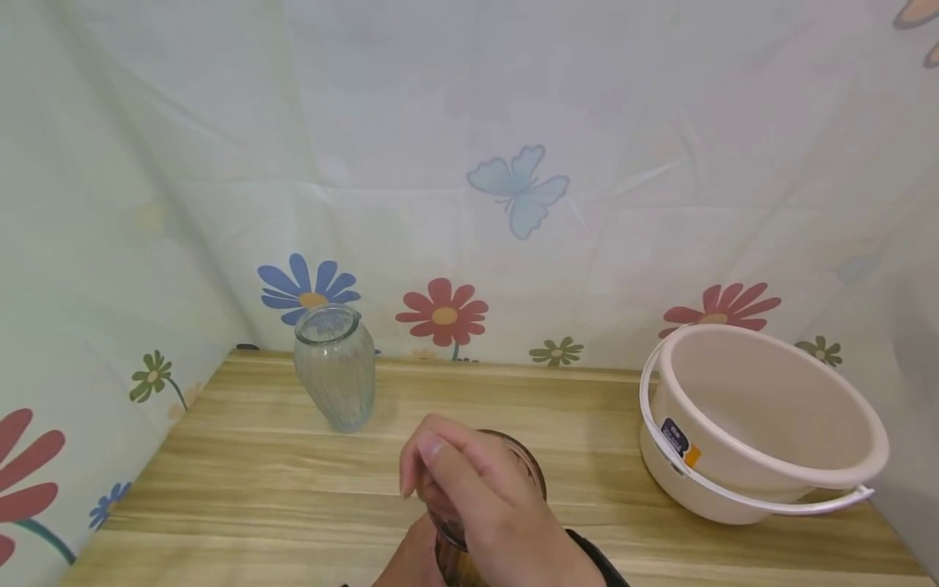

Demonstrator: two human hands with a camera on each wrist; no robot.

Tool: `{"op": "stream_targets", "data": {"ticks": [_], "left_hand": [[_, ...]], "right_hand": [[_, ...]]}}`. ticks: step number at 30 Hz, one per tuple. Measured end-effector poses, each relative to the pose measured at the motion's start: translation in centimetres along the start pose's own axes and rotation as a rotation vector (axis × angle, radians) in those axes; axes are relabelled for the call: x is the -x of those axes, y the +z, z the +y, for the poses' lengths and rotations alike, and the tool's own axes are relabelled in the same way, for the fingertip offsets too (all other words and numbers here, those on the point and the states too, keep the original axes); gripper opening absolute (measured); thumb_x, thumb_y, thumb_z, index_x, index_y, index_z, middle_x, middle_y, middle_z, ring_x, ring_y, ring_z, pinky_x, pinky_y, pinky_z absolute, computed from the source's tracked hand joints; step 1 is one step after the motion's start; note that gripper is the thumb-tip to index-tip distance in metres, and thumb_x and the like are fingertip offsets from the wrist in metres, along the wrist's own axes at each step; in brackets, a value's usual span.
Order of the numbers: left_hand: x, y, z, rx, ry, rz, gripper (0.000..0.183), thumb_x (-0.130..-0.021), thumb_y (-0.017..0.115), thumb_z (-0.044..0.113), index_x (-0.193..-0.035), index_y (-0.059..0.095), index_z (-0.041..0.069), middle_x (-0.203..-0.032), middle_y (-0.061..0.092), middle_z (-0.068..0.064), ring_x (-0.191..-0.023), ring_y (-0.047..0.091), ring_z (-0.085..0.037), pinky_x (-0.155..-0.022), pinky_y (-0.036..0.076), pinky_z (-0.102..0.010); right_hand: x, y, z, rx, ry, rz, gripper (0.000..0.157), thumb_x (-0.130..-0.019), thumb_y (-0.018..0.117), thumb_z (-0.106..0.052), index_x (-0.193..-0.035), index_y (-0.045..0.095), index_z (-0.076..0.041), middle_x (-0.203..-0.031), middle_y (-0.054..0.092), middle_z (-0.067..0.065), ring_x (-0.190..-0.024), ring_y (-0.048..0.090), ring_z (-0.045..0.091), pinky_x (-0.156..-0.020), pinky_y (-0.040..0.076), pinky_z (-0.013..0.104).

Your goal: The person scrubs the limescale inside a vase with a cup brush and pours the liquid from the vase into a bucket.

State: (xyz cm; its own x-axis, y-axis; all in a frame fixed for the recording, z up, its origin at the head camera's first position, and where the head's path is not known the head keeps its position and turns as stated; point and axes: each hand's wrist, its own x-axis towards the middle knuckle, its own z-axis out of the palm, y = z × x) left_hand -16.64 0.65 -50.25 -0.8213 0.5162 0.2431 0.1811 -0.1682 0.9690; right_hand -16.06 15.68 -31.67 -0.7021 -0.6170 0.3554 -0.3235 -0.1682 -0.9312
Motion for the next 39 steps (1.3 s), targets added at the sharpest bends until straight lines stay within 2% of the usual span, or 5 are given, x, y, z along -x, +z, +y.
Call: {"op": "stream_targets", "data": {"ticks": [13,19,24,28,39], "left_hand": [[-0.2,-0.2,0.0,-0.055,-0.054,0.012,0.089,-0.079,0.088,0.02,-0.153,0.04,0.033,-0.142,0.061,0.006,-0.128,0.06,-0.01,-0.106,0.047,-0.023],[-0.2,-0.2,-0.2,-0.094,-0.061,0.042,0.089,-0.077,0.088,0.019,-0.152,0.042,0.033,-0.141,0.062,0.005,-0.126,0.06,-0.008,-0.106,0.047,-0.022],[-0.3,-0.7,-1.1,-0.192,0.035,0.058,0.092,-0.077,0.09,0.025,-0.155,0.041,0.03,-0.144,0.061,0.003,-0.127,0.058,-0.007,-0.107,0.046,-0.022],[-0.3,-1.0,-1.8,-0.25,0.105,0.059,0.096,-0.077,0.092,0.029,-0.157,0.039,0.028,-0.147,0.059,0.001,-0.13,0.056,-0.007,-0.108,0.045,-0.022],[-0.3,-0.9,-1.7,-0.112,-0.027,0.045,0.096,-0.081,0.087,0.023,-0.161,0.033,0.024,-0.149,0.058,-0.006,-0.126,0.059,-0.006,-0.098,0.049,-0.021]], "right_hand": [[0.2,0.3,-0.7,-0.008,0.061,0.029,0.037,-0.115,0.028,-0.015,-0.084,0.046,-0.004,-0.069,0.034,0.009,-0.06,0.033,0.028,-0.052,0.03,0.037],[0.1,0.3,0.0,-0.041,-0.075,0.083,0.036,-0.113,0.023,-0.007,-0.08,0.038,-0.005,-0.07,0.031,0.008,-0.058,0.031,0.024,-0.05,0.028,0.036],[0.2,0.2,0.1,-0.063,-0.103,0.163,0.039,-0.114,0.021,-0.01,-0.079,0.036,-0.009,-0.069,0.03,0.005,-0.057,0.029,0.024,-0.051,0.028,0.037],[0.2,0.0,0.3,-0.102,-0.205,0.191,0.039,-0.112,0.013,-0.004,-0.082,0.036,-0.011,-0.071,0.028,0.003,-0.058,0.028,0.021,-0.052,0.026,0.037],[0.3,-1.4,0.1,-0.243,-0.522,0.251,0.04,-0.101,-0.004,0.005,-0.081,0.03,-0.003,-0.071,0.027,0.002,-0.061,0.03,0.017,-0.056,0.023,0.034]]}}
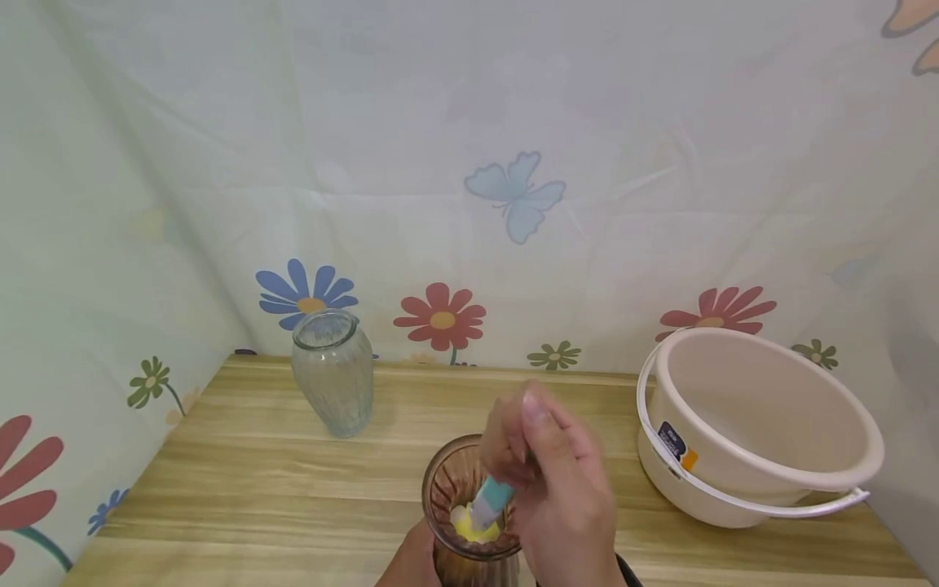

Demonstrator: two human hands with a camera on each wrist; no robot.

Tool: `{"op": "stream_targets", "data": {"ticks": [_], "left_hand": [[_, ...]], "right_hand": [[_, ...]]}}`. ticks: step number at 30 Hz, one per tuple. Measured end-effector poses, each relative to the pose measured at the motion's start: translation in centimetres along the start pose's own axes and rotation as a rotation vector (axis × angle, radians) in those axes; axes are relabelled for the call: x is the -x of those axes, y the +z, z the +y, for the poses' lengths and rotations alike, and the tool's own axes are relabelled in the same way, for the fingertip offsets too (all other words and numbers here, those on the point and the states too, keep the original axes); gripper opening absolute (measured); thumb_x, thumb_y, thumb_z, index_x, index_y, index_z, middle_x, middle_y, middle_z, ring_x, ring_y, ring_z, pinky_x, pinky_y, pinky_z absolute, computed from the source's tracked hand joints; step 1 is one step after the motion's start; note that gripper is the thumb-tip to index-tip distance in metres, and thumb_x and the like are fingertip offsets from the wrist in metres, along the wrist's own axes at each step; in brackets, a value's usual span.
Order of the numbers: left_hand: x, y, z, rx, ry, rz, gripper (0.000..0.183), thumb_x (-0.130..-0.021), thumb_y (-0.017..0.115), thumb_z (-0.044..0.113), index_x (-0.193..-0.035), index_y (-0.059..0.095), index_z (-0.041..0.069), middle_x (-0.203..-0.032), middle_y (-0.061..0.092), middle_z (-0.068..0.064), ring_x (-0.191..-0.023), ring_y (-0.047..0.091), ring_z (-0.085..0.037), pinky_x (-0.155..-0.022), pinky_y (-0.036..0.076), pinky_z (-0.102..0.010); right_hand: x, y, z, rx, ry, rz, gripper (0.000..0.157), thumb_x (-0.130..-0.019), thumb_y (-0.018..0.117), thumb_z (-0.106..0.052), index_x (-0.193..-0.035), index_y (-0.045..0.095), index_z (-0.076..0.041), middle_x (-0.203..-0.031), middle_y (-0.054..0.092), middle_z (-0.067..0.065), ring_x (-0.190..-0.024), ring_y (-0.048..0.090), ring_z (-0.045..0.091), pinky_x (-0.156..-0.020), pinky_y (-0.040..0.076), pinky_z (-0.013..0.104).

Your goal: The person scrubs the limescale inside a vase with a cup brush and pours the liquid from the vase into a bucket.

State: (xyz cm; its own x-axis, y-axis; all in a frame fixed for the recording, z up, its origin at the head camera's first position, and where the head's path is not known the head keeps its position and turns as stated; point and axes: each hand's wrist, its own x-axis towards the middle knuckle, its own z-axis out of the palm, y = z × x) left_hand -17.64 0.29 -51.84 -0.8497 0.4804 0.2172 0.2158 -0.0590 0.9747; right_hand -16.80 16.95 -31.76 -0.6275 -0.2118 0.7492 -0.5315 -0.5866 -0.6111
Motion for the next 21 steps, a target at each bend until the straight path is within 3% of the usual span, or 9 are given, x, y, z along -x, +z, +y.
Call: {"op": "stream_targets", "data": {"ticks": [4,7,15,17,21], "left_hand": [[-0.2,-0.1,-2.1,0.013,-0.043,-0.003,0.101,-0.079,0.09,0.023,-0.161,0.031,0.032,-0.15,0.057,0.002,-0.128,0.058,-0.006,-0.099,0.048,-0.02],[-0.3,-0.1,-2.8,0.029,-0.074,-0.003,0.104,-0.077,0.092,0.023,-0.161,0.031,0.036,-0.15,0.056,0.004,-0.128,0.058,-0.007,-0.101,0.048,-0.02],[0.0,-0.2,0.6,0.032,-0.028,-0.016,0.098,-0.081,0.089,0.033,-0.162,0.033,0.022,-0.152,0.055,-0.004,-0.13,0.055,-0.004,-0.102,0.047,-0.02],[-0.1,-0.2,0.0,0.015,-0.019,-0.009,0.097,-0.08,0.089,0.03,-0.161,0.034,0.024,-0.15,0.056,-0.002,-0.13,0.054,-0.004,-0.102,0.047,-0.02],[-0.4,-0.3,-3.2,-0.071,0.04,0.005,0.103,-0.076,0.09,0.028,-0.161,0.032,0.028,-0.153,0.054,0.0,-0.134,0.053,-0.007,-0.106,0.046,-0.022]], "right_hand": [[0.0,-0.1,0.0,-0.016,-0.047,-0.003,0.039,-0.099,-0.005,0.005,-0.08,0.029,-0.002,-0.07,0.027,0.003,-0.061,0.031,0.018,-0.055,0.023,0.033],[0.0,0.0,0.2,-0.004,-0.04,0.001,0.039,-0.099,-0.004,0.005,-0.081,0.03,-0.002,-0.071,0.028,0.003,-0.061,0.031,0.018,-0.055,0.023,0.034],[0.1,0.9,0.8,0.092,0.023,0.034,0.042,-0.103,0.003,0.006,-0.082,0.038,-0.005,-0.069,0.028,0.002,-0.059,0.032,0.017,-0.054,0.025,0.035],[0.1,1.1,0.9,0.097,0.036,0.036,0.042,-0.104,0.004,0.006,-0.082,0.038,-0.005,-0.069,0.027,0.002,-0.059,0.031,0.017,-0.053,0.024,0.035],[0.1,1.4,0.9,0.102,0.078,0.028,0.041,-0.106,0.006,0.005,-0.083,0.039,-0.005,-0.07,0.027,0.002,-0.058,0.03,0.017,-0.052,0.023,0.035]]}}
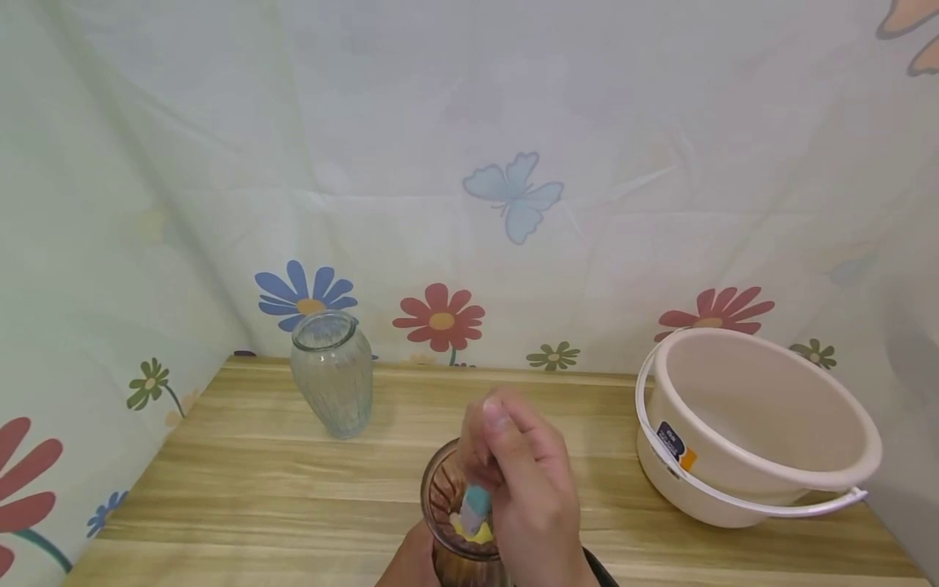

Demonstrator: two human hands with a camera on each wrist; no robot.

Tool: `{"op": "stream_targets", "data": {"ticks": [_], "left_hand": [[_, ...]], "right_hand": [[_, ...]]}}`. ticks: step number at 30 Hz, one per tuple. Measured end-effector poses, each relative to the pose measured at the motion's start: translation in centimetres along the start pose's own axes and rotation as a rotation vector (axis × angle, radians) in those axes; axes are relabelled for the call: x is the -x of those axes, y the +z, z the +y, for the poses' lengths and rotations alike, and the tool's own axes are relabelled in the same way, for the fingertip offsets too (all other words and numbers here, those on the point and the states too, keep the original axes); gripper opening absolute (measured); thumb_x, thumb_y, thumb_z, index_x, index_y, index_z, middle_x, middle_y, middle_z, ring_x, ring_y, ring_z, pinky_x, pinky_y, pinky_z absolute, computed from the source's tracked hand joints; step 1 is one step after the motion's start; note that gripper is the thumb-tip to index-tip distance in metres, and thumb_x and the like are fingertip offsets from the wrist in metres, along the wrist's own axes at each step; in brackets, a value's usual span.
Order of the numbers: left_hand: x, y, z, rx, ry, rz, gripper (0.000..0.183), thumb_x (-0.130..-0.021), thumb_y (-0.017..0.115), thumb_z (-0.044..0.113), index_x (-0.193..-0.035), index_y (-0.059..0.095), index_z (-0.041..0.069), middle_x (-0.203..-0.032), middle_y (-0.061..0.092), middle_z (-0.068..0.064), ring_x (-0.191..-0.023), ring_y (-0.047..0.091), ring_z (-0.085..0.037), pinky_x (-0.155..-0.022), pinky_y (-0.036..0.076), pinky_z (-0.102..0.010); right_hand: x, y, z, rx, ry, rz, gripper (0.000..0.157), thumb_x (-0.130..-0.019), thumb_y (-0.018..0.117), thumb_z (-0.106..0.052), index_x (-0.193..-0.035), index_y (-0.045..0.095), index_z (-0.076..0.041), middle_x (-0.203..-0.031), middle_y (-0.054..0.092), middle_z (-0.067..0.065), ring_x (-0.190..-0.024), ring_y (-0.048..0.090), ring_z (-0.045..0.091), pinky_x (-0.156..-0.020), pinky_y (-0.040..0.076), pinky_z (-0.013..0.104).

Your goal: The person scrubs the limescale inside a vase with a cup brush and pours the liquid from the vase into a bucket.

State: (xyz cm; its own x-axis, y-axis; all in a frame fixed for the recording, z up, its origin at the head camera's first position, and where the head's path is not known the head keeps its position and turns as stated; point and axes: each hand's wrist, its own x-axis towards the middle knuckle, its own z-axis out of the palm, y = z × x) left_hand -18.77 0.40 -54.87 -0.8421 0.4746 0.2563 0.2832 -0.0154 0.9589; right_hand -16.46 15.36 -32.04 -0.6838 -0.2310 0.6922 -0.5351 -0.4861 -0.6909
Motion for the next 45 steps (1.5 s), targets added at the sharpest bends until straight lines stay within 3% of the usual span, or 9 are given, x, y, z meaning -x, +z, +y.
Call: {"op": "stream_targets", "data": {"ticks": [3,5,11,14,19,30,39,41,45], "left_hand": [[0.0,0.1,-1.5,-0.059,0.008,0.015,0.106,-0.074,0.092,0.032,-0.161,0.032,0.032,-0.152,0.054,0.004,-0.134,0.053,-0.008,-0.108,0.044,-0.023],[0.0,0.1,-1.2,-0.057,0.0,0.015,0.105,-0.074,0.093,0.033,-0.16,0.033,0.034,-0.151,0.055,0.004,-0.134,0.054,-0.008,-0.109,0.044,-0.023],[0.3,0.1,3.2,-0.008,0.007,0.019,0.091,-0.076,0.09,0.025,-0.154,0.043,0.029,-0.142,0.062,0.0,-0.125,0.058,-0.007,-0.104,0.046,-0.022],[0.3,0.3,4.5,0.033,-0.011,0.02,0.085,-0.077,0.089,0.021,-0.15,0.046,0.029,-0.137,0.064,0.002,-0.118,0.061,-0.005,-0.101,0.049,-0.022],[0.3,0.6,4.9,0.135,-0.062,0.004,0.083,-0.079,0.087,0.015,-0.149,0.045,0.03,-0.132,0.066,0.003,-0.111,0.066,-0.006,-0.096,0.053,-0.022],[0.2,0.6,5.0,0.133,-0.113,0.005,0.083,-0.078,0.087,0.018,-0.148,0.045,0.03,-0.132,0.066,0.004,-0.112,0.066,-0.007,-0.095,0.053,-0.022],[0.3,0.5,5.1,0.148,-0.145,-0.008,0.085,-0.077,0.088,0.021,-0.149,0.045,0.032,-0.136,0.064,0.004,-0.118,0.064,-0.009,-0.097,0.052,-0.022],[0.3,0.4,5.1,0.116,-0.139,-0.002,0.088,-0.076,0.089,0.021,-0.15,0.044,0.031,-0.137,0.064,0.004,-0.12,0.063,-0.007,-0.098,0.051,-0.022],[0.3,0.3,4.7,0.064,-0.093,0.009,0.091,-0.075,0.09,0.02,-0.152,0.042,0.029,-0.139,0.063,0.001,-0.122,0.06,-0.005,-0.099,0.05,-0.022]], "right_hand": [[0.0,0.1,-0.2,0.027,0.068,-0.019,0.039,-0.108,0.009,0.002,-0.084,0.039,-0.006,-0.071,0.029,0.003,-0.058,0.029,0.019,-0.052,0.024,0.036],[0.0,0.1,-0.4,0.066,0.136,-0.029,0.037,-0.11,0.013,-0.002,-0.084,0.039,-0.006,-0.072,0.03,0.004,-0.058,0.029,0.02,-0.052,0.025,0.037],[0.0,0.4,-0.7,0.131,0.302,-0.11,0.037,-0.113,0.023,-0.01,-0.08,0.038,-0.006,-0.071,0.032,0.007,-0.059,0.031,0.024,-0.052,0.029,0.037],[-0.1,0.6,-0.7,0.127,0.304,-0.168,0.037,-0.112,0.024,-0.005,-0.078,0.038,-0.006,-0.07,0.033,0.008,-0.059,0.033,0.025,-0.053,0.032,0.036],[-0.1,0.7,-0.8,0.137,0.284,-0.21,0.037,-0.111,0.023,-0.001,-0.078,0.039,-0.006,-0.07,0.035,0.008,-0.059,0.035,0.025,-0.052,0.034,0.036],[-0.1,0.2,-0.9,0.104,0.354,-0.209,0.036,-0.112,0.026,-0.006,-0.078,0.038,-0.004,-0.07,0.035,0.011,-0.059,0.039,0.028,-0.052,0.038,0.037],[0.0,0.2,-0.9,0.137,0.403,-0.169,0.038,-0.114,0.028,-0.014,-0.079,0.041,-0.004,-0.068,0.033,0.009,-0.058,0.033,0.026,-0.05,0.03,0.036],[0.0,0.3,-0.9,0.15,0.391,-0.151,0.038,-0.114,0.028,-0.015,-0.08,0.04,-0.005,-0.068,0.032,0.008,-0.057,0.032,0.027,-0.05,0.029,0.037],[0.2,0.6,-0.8,0.187,0.278,-0.123,0.037,-0.113,0.024,-0.006,-0.078,0.039,-0.007,-0.067,0.031,0.005,-0.055,0.03,0.023,-0.047,0.026,0.036]]}}
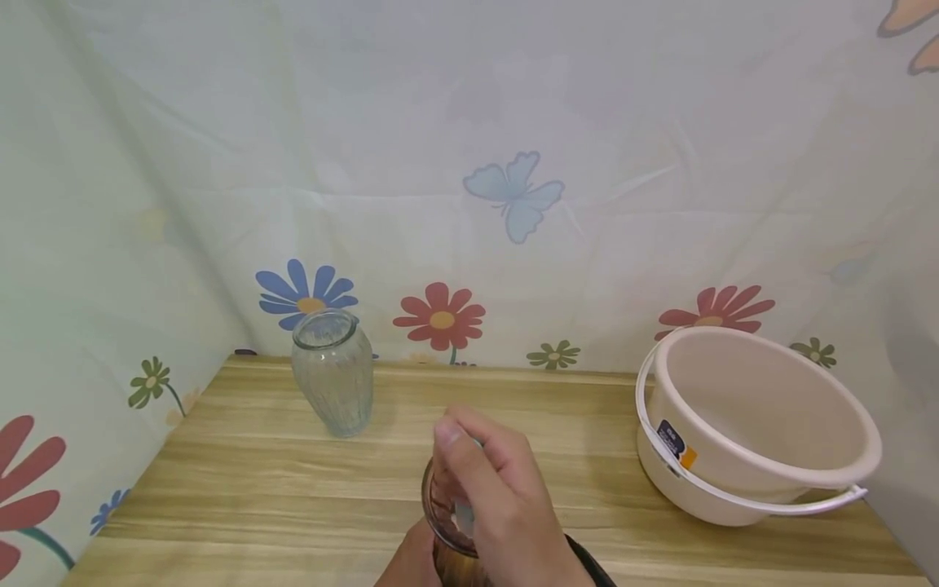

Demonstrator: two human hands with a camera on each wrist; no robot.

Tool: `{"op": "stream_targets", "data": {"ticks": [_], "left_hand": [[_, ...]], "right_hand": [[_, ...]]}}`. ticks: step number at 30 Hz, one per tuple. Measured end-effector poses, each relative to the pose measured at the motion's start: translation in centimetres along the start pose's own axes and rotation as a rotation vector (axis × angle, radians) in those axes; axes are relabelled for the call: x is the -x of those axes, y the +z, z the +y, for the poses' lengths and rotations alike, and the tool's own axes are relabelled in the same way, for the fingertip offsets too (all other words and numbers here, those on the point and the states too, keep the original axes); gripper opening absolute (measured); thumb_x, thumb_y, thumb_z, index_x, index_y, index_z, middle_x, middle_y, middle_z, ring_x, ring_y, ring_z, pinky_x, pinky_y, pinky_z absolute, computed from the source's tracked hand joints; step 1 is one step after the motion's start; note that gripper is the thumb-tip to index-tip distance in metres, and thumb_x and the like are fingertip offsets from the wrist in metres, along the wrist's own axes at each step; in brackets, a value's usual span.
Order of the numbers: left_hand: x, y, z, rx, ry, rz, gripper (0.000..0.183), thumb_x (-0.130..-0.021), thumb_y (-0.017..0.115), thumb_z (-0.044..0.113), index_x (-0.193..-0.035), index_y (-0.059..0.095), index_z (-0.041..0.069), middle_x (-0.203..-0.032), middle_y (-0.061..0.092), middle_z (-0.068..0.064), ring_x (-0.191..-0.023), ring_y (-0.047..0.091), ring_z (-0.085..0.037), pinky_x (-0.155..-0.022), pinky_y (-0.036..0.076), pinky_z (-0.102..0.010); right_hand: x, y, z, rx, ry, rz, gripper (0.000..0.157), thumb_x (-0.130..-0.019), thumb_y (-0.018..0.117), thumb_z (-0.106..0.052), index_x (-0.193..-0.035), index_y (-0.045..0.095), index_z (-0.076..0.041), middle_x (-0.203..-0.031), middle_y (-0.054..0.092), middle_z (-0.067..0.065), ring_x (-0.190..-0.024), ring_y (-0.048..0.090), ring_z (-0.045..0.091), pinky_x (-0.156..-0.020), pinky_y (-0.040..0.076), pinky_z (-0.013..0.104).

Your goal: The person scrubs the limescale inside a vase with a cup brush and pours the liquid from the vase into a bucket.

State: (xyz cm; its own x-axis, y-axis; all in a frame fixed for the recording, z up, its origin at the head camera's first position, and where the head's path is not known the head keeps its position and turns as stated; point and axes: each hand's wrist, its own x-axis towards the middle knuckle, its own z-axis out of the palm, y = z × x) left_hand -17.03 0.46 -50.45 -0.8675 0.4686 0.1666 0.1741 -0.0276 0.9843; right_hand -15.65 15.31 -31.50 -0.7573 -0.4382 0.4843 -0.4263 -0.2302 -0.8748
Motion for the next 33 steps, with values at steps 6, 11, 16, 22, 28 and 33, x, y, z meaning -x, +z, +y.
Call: {"op": "stream_targets", "data": {"ticks": [6,11,16,22,28,33], "left_hand": [[0.0,-0.2,-0.5,-0.005,0.048,-0.013,0.097,-0.076,0.09,0.023,-0.158,0.038,0.029,-0.145,0.059,0.003,-0.128,0.057,-0.006,-0.105,0.046,-0.02],[0.0,-0.2,-0.5,0.027,0.02,-0.025,0.097,-0.076,0.09,0.024,-0.157,0.037,0.03,-0.146,0.059,0.003,-0.128,0.057,-0.006,-0.103,0.046,-0.02],[-0.1,-0.1,-0.1,0.05,0.061,-0.03,0.1,-0.077,0.089,0.014,-0.159,0.034,0.028,-0.15,0.056,-0.002,-0.13,0.057,-0.009,-0.104,0.048,-0.022],[0.0,0.0,-0.1,0.073,0.051,-0.04,0.101,-0.079,0.088,0.013,-0.161,0.031,0.028,-0.152,0.054,-0.002,-0.132,0.056,-0.01,-0.105,0.048,-0.023],[-0.1,-0.1,-0.2,0.097,0.055,-0.046,0.095,-0.081,0.087,0.015,-0.159,0.034,0.023,-0.148,0.057,-0.003,-0.128,0.059,-0.009,-0.103,0.049,-0.022],[0.0,0.1,0.2,0.111,0.028,-0.039,0.093,-0.08,0.088,0.017,-0.157,0.037,0.028,-0.145,0.059,0.0,-0.124,0.061,-0.01,-0.103,0.049,-0.021]], "right_hand": [[0.2,0.1,0.6,-0.032,-0.193,0.055,0.04,-0.105,0.016,0.01,-0.078,0.038,-0.008,-0.068,0.028,0.003,-0.055,0.029,0.019,-0.048,0.025,0.032],[0.5,-0.3,1.1,-0.122,-0.327,0.091,0.042,-0.101,0.008,0.014,-0.077,0.035,-0.006,-0.069,0.026,0.004,-0.058,0.029,0.016,-0.05,0.022,0.03],[0.6,-0.8,1.0,-0.216,-0.458,0.094,0.039,-0.098,0.003,0.011,-0.075,0.032,-0.002,-0.068,0.026,0.004,-0.059,0.031,0.016,-0.054,0.024,0.031],[0.2,-0.9,1.1,-0.251,-0.522,0.096,0.036,-0.096,0.004,0.01,-0.073,0.028,-0.003,-0.065,0.027,0.002,-0.056,0.031,0.014,-0.053,0.024,0.028],[-0.2,-0.5,1.4,-0.166,-0.481,0.121,0.038,-0.097,0.007,0.014,-0.073,0.03,-0.005,-0.063,0.024,0.002,-0.053,0.028,0.012,-0.05,0.025,0.025],[-0.2,-0.2,1.2,-0.089,-0.37,0.091,0.04,-0.097,0.012,0.019,-0.073,0.033,-0.006,-0.064,0.025,0.004,-0.053,0.027,0.014,-0.048,0.025,0.024]]}}
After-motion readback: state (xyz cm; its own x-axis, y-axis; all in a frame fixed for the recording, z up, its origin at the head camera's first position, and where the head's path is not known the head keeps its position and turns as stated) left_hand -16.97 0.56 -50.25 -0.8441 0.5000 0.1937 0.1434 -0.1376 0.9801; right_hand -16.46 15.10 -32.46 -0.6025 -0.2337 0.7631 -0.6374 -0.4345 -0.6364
